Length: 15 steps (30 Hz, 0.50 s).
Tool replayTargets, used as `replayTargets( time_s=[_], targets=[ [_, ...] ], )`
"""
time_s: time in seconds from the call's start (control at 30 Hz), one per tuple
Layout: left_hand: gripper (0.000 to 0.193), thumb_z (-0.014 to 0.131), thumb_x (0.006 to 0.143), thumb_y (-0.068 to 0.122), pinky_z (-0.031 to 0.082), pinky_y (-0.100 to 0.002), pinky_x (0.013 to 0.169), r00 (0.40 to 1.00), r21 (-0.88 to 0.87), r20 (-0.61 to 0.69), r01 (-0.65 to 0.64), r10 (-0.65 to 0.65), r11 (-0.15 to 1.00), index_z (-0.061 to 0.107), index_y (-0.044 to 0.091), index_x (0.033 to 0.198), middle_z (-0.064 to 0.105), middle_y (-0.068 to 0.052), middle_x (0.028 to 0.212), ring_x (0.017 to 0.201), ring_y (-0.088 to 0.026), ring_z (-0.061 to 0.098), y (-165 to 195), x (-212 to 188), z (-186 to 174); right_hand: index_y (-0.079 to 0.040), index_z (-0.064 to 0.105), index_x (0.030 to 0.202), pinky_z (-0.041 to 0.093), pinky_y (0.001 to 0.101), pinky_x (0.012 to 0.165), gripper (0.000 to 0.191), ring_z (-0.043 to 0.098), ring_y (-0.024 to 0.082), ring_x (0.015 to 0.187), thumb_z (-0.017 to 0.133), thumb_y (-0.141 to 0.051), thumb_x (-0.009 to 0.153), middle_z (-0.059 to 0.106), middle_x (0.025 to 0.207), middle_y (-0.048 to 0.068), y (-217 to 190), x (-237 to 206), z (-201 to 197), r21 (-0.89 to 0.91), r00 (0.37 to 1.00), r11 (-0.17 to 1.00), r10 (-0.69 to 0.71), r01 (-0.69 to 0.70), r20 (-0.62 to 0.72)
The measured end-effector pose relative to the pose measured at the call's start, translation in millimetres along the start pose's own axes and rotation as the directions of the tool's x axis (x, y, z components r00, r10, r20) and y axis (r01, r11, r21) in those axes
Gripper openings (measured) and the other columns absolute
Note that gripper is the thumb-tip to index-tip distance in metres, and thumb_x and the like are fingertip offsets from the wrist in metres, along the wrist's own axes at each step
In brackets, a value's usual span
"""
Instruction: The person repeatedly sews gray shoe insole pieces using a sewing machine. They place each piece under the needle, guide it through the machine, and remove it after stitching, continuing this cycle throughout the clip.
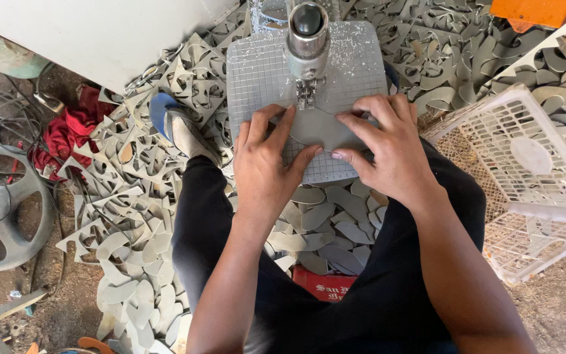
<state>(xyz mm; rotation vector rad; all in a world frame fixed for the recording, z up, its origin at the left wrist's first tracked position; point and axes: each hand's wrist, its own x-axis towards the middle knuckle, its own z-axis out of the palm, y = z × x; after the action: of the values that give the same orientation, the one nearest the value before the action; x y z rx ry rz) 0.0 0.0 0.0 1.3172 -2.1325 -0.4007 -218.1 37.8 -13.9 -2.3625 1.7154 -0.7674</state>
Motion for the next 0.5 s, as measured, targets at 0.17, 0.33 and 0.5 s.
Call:
replayTargets(
  time_s=[0.17, 0.33, 0.5],
  targets=[
    [0.068, 0.09, 0.076, 0.038, 0.05, -0.042, 0.089, 0.999, 0.003, -0.031, -0.023, 0.024, 1.0, 0.069, 0.003, 0.131, 0.06, -0.006, 0.125, 0.1, -0.028, 0.059, 0.3, -0.4, -0.4, -0.006, 0.073, 0.122, 0.044, 0.0466, 0.101, 0.05, 0.048, 0.031, 0.111, 0.088, -0.032, 0.083, 0.056, 0.123, 0.009, -3.5, 1.4, -2.5, 0.004, 1.0, 1.0, -0.004, 0.004, -0.013],
    [0.068, 0.09, 0.077, 0.037, 0.05, -0.042, 0.087, 0.999, -0.002, -0.026, -0.022, 0.022, 1.0, 0.069, 0.003, 0.131, 0.06, -0.005, 0.126, 0.098, -0.027, 0.059, 0.9, -0.4, -0.8, -0.005, 0.073, 0.122, 0.044, 0.0464, 0.101, 0.05, 0.048, 0.032, 0.113, 0.088, -0.03, 0.082, 0.055, 0.124, 0.009, -5.0, 1.3, -2.2, 0.016, 1.0, 1.0, 0.011, -0.011, -0.013],
    [0.068, 0.09, 0.077, 0.036, 0.049, -0.041, 0.087, 0.999, -0.007, -0.025, -0.026, 0.025, 1.0, 0.069, 0.003, 0.132, 0.059, -0.004, 0.125, 0.097, -0.026, 0.058, 1.9, -0.2, -1.6, -0.004, 0.072, 0.121, 0.044, 0.0465, 0.102, 0.05, 0.048, 0.033, 0.114, 0.089, -0.031, 0.082, 0.055, 0.124, 0.01, -5.0, 1.8, -1.8, 0.011, 1.0, 1.0, 0.017, -0.017, -0.015]
  ],
)
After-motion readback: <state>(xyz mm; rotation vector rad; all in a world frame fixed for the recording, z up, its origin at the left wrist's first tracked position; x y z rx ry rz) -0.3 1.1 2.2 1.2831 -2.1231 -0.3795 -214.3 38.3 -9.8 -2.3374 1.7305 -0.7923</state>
